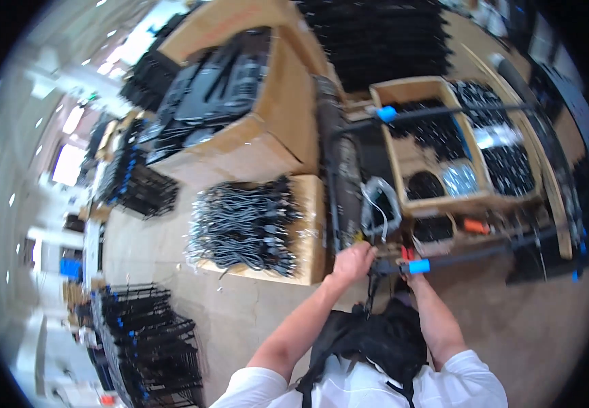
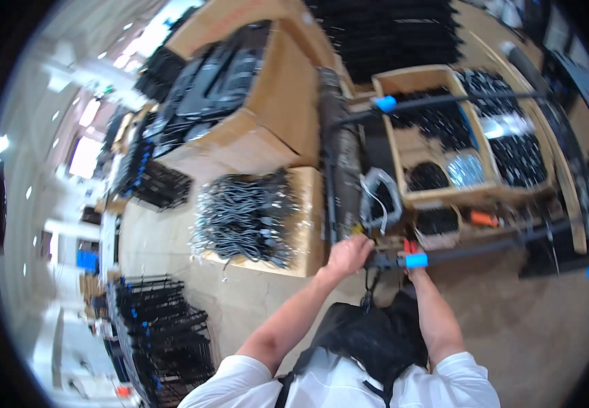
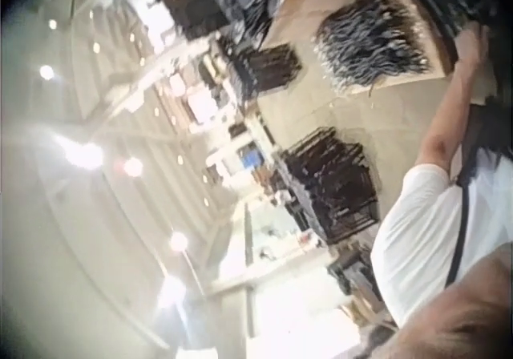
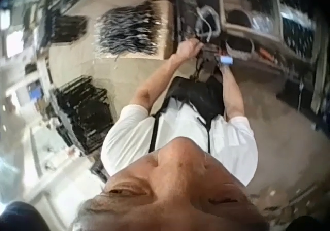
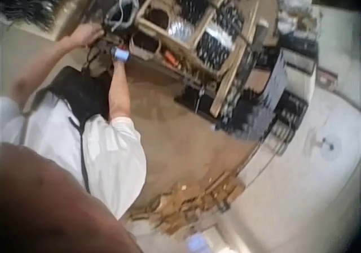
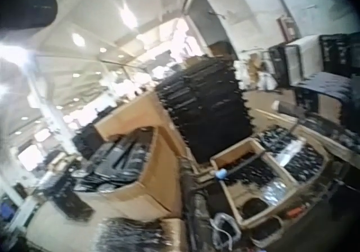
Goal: Assembling electrical components and wiring into plastic device housings using power tools and hand tools on a factory floor.
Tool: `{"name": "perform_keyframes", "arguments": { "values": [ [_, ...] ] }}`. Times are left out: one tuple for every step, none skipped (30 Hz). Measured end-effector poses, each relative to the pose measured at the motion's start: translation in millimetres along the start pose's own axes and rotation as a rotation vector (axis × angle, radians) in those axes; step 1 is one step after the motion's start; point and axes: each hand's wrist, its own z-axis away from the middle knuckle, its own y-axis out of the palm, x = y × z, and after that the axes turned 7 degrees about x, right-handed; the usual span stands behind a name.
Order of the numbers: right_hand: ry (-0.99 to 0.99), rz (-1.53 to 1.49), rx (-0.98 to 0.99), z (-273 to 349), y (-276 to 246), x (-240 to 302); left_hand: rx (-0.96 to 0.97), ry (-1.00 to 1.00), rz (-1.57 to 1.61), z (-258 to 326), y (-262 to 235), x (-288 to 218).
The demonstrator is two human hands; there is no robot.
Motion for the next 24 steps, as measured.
{"name": "perform_keyframes", "arguments": {
  "values": [
    [-0.162, -0.113, -0.033, -26, -56, -12, -0.025, 0.039, 0.025, -16, -10, -26],
    [-0.157, -0.194, 0.019, -32, -44, -18, -0.178, 0.126, 0.108, -8, -33, -24],
    [-0.122, -0.144, -0.027, -51, -79, -18, -0.315, 0.284, 0.227, -11, -49, -44],
    [-0.170, -0.072, -0.005, -66, -154, -12, -0.397, 0.350, 0.311, -26, -76, -69],
    [-0.333, -0.170, 0.221, -68, -133, -17, -0.530, 0.194, 0.308, -20, -106, -56],
    [-0.473, -0.281, 0.455, -56, -105, -15, -0.615, 0.020, 0.226, -14, -145, -32],
    [-0.235, -0.215, 0.332, -41, -70, -5, -0.931, 0.092, 0.248, -14, -182, 1],
    [-0.023, -0.134, 0.176, -28, -44, 15, -0.968, -0.090, 0.247, -11, -225, 20],
    [0.010, -0.139, 0.111, -27, -52, 20, -1.049, -0.139, 0.329, -28, -259, 33],
    [0.154, -0.148, -0.029, -29, -71, 23, -1.080, -0.162, 0.243, -43, -297, 30],
    [0.198, -0.043, 0.024, -13, -63, 33, -1.113, -0.187, 0.157, -39, -334, 45],
    [0.230, 0.062, 0.069, 1, -62, 42, -1.145, -0.203, 0.079, -37, -368, 56],
    [0.176, 0.101, 0.016, 7, -83, 35, -1.085, -0.350, 0.091, -53, -394, 57],
    [0.117, 0.134, -0.057, 11, -117, 22, -1.008, -0.479, 0.114, -77, -414, 54],
    [0.125, 0.227, -0.037, 25, -109, 26, -0.868, -0.585, 0.131, -80, -436, 67],
    [0.128, 0.326, -0.017, 44, -108, 32, -0.729, -0.688, 0.155, -81, -452, 79],
    [0.092, 0.325, 0.000, 65, -109, 42, -0.867, -0.682, 0.140, -84, -457, 88],
    [0.054, 0.319, 0.012, 88, -112, 52, -1.006, -0.689, 0.212, -88, -468, 102],
    [0.051, 0.355, -0.024, 105, -120, 60, -1.097, -0.778, 0.264, -95, -480, 116],
    [0.049, 0.388, -0.062, 120, -129, 65, -1.185, -0.867, 0.318, -102, -490, 130],
    [0.046, 0.404, -0.122, 136, -139, 71, -1.290, -0.894, 0.468, -105, -502, 145],
    [0.044, 0.416, -0.185, 152, -149, 73, -1.387, -0.916, 0.621, -105, -514, 162],
    [0.012, 0.434, -0.247, 166, -163, 69, -1.386, -0.944, 0.739, -108, -523, 179],
    [-0.020, 0.454, -0.292, 172, -173, 64, -1.395, -0.975, 0.850, -103, -535, 207]
  ]
}}
